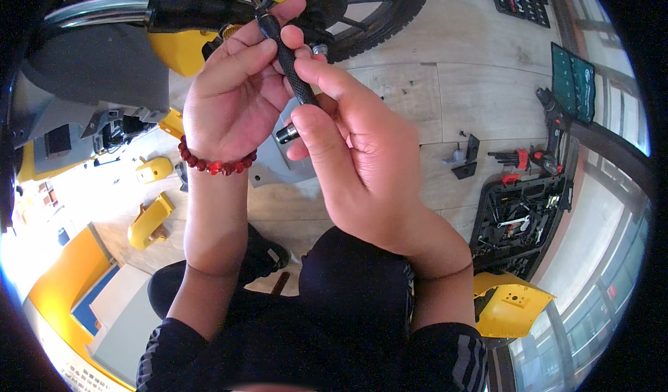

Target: The user is repairing the front fender of a yellow motorcycle.

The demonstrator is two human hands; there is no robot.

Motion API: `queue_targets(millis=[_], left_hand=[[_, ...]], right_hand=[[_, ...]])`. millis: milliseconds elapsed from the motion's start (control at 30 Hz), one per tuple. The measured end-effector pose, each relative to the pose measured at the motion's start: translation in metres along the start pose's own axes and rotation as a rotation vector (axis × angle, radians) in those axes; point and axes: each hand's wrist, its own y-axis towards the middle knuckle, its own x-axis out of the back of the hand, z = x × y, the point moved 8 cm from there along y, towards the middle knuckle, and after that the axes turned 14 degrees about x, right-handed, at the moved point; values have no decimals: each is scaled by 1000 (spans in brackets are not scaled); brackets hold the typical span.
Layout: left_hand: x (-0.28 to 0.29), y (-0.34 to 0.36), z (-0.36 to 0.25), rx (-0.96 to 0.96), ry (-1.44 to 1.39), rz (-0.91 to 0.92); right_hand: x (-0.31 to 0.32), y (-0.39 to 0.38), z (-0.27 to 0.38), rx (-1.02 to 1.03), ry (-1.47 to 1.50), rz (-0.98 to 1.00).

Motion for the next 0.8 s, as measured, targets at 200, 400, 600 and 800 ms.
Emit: queue_targets(millis=[200,400,600,800], left_hand=[[-3,3,1,-27,14,63],[-1,-4,-5,-38,-66,92],[6,-5,-2,36,-97,-19],[5,-11,0,188,-204,38]], right_hand=[[-11,7,35,563,-636,165],[6,16,31,562,-391,104],[5,76,6,552,-672,106],[-30,112,12,875,-764,294]])
